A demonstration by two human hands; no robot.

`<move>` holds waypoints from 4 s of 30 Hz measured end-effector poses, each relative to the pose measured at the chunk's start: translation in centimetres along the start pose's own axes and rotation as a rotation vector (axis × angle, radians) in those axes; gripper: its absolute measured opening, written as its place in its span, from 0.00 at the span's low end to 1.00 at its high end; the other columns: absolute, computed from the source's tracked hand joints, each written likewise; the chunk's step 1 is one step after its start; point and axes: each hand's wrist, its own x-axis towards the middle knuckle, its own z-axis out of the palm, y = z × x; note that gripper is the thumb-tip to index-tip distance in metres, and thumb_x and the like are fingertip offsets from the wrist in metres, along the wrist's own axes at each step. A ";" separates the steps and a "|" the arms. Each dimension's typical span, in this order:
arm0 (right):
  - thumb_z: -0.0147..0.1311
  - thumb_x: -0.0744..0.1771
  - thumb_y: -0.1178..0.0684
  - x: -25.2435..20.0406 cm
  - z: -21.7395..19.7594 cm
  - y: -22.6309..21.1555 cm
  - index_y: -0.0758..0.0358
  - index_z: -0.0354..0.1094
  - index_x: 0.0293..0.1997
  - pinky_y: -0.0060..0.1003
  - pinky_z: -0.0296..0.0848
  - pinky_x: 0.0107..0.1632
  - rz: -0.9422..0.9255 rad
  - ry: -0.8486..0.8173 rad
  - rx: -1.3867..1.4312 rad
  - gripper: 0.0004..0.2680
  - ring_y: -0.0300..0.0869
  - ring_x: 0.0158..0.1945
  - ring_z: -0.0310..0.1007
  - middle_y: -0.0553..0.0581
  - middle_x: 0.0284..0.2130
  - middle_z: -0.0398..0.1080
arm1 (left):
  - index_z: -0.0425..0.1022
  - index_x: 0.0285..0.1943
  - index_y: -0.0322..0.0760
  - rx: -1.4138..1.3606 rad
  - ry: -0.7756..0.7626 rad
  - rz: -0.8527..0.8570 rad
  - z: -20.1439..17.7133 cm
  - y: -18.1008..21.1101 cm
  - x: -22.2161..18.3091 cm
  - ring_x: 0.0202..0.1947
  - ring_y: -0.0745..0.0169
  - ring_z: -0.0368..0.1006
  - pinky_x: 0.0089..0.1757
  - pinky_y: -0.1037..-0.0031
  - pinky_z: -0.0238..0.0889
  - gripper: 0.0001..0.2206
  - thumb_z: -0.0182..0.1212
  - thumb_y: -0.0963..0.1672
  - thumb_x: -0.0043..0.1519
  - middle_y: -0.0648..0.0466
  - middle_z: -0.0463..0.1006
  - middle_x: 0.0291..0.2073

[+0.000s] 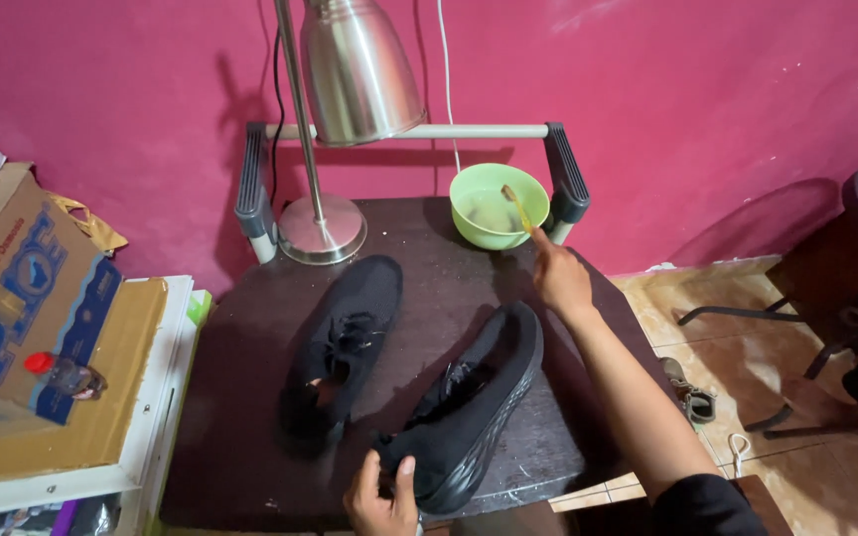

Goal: Cleaning the soles and sides of a black sneaker using a toothbrush and a bowl of cleaning solution.

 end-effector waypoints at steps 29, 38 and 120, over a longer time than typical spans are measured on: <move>0.38 0.68 0.57 -0.6 2.6 1.1 0.48 0.53 0.73 0.62 0.67 0.46 -0.059 0.112 0.195 0.22 0.69 0.52 0.69 0.67 0.58 0.70 | 0.60 0.28 0.39 -0.071 -0.069 0.065 -2.1 3.9 1.8 0.18 0.56 0.55 0.26 0.65 0.51 0.17 0.59 0.50 0.64 0.53 0.60 0.16; 0.40 0.66 0.60 -0.6 3.6 1.1 0.41 0.47 0.77 0.56 0.67 0.43 0.002 0.082 0.254 0.27 0.62 0.45 0.72 0.60 0.42 0.75 | 0.59 0.29 0.37 -0.083 -0.066 0.104 -2.4 4.2 1.8 0.19 0.55 0.53 0.26 0.65 0.50 0.18 0.58 0.50 0.66 0.53 0.59 0.17; 0.46 0.62 0.62 -30.1 -5.6 2.2 0.50 0.43 0.78 0.44 0.64 0.13 -0.575 -0.338 -0.278 0.32 0.44 0.11 0.57 0.50 0.33 0.62 | 0.72 0.46 0.29 0.079 -0.068 -0.125 -0.3 1.6 0.2 0.33 0.49 0.74 0.38 0.63 0.66 0.13 0.58 0.47 0.67 0.47 0.78 0.34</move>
